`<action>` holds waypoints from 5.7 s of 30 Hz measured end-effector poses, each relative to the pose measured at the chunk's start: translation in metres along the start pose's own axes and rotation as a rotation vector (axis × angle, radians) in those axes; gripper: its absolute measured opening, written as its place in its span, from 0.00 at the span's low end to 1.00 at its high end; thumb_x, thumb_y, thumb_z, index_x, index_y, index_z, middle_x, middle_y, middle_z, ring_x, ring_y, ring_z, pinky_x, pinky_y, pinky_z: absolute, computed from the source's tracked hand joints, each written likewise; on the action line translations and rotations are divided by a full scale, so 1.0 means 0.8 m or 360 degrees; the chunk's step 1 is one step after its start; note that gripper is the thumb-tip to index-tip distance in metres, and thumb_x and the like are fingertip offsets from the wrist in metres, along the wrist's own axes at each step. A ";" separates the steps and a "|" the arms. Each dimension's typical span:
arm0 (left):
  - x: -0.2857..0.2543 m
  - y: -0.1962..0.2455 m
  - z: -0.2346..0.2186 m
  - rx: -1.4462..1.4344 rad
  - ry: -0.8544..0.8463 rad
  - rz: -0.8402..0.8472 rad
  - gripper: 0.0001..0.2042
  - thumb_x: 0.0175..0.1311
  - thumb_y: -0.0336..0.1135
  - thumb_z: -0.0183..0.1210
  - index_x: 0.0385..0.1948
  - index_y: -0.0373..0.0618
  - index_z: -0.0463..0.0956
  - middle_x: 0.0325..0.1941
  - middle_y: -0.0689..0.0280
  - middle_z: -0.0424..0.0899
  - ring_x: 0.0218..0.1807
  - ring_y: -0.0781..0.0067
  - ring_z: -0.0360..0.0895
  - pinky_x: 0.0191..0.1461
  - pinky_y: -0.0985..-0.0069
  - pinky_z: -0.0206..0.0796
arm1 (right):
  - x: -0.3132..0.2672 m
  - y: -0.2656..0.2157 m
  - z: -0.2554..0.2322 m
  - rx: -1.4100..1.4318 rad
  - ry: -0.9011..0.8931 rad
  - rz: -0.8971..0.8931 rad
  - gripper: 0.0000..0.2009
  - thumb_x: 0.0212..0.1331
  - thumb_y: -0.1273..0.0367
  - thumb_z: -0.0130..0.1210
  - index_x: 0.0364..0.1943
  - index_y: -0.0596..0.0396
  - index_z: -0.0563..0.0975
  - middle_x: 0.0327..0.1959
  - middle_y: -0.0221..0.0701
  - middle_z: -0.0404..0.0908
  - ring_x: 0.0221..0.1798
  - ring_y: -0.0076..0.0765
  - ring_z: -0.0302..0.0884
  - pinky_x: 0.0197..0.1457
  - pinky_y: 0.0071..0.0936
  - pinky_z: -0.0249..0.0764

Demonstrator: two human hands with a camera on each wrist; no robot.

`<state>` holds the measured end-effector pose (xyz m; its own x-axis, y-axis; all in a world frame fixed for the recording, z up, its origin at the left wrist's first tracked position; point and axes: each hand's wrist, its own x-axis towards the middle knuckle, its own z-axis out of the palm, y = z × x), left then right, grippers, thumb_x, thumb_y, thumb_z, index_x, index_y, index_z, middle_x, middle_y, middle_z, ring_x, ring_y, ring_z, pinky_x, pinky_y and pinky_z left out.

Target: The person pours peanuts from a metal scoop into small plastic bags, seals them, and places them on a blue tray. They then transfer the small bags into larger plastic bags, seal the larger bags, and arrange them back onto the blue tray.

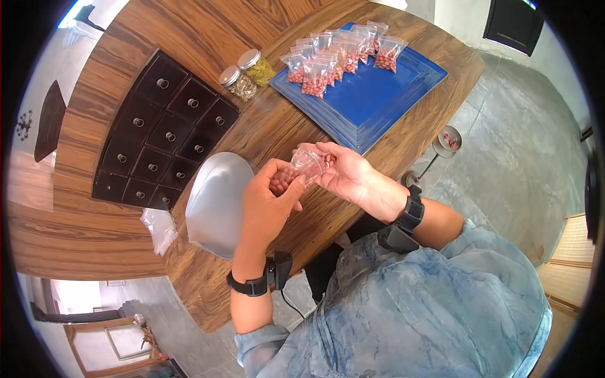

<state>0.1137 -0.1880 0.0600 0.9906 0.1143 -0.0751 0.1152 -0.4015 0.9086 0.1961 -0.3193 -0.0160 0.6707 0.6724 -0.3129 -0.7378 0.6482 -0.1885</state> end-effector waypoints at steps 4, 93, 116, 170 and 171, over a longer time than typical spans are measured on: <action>0.003 -0.003 -0.003 -0.0051 0.0023 0.0010 0.06 0.61 0.30 0.57 0.36 0.40 0.73 0.23 0.70 0.77 0.19 0.84 0.73 0.19 0.89 0.58 | 0.004 0.000 -0.009 0.0071 -0.0033 0.0063 0.16 0.70 0.68 0.37 0.50 0.67 0.70 0.48 0.41 0.77 0.49 0.39 0.77 0.56 0.37 0.74; 0.082 -0.124 0.073 -0.1080 0.0408 0.0376 0.22 0.56 0.29 0.64 0.51 0.43 0.65 0.43 0.65 0.74 0.44 0.75 0.73 0.46 0.78 0.68 | 0.139 -0.151 0.168 -0.4340 -0.0568 -0.1301 0.08 0.58 0.68 0.52 0.37 0.58 0.76 0.32 0.47 0.80 0.38 0.53 0.78 0.40 0.39 0.73; 0.080 -0.125 0.074 -0.0356 0.0783 0.0457 0.11 0.48 0.27 0.66 0.32 0.44 0.75 0.30 0.66 0.82 0.33 0.76 0.78 0.39 0.76 0.70 | 0.026 -0.066 0.116 -0.3522 -0.1069 -0.1025 0.11 0.66 0.66 0.47 0.42 0.60 0.77 0.27 0.36 0.80 0.28 0.34 0.77 0.33 0.29 0.71; 0.082 -0.123 0.077 -0.0316 0.1048 0.0444 0.28 0.46 0.28 0.69 0.50 0.40 0.64 0.43 0.61 0.75 0.41 0.70 0.75 0.49 0.73 0.69 | 0.074 -0.113 0.177 -0.4199 -0.0563 -0.1302 0.08 0.59 0.68 0.51 0.34 0.60 0.74 0.27 0.45 0.77 0.33 0.52 0.76 0.36 0.38 0.71; 0.082 -0.124 0.077 -0.0336 0.1025 0.0439 0.28 0.45 0.26 0.68 0.49 0.41 0.64 0.42 0.60 0.75 0.40 0.69 0.75 0.48 0.72 0.69 | 0.094 -0.131 0.177 -0.4219 -0.0631 -0.1383 0.09 0.59 0.68 0.52 0.34 0.61 0.75 0.27 0.45 0.77 0.33 0.52 0.76 0.35 0.38 0.71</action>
<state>0.1717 -0.1966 -0.0606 0.7344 0.5718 0.3656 -0.2133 -0.3169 0.9242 0.3344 -0.2861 0.1117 0.4491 0.8435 0.2947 0.8934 -0.4267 -0.1402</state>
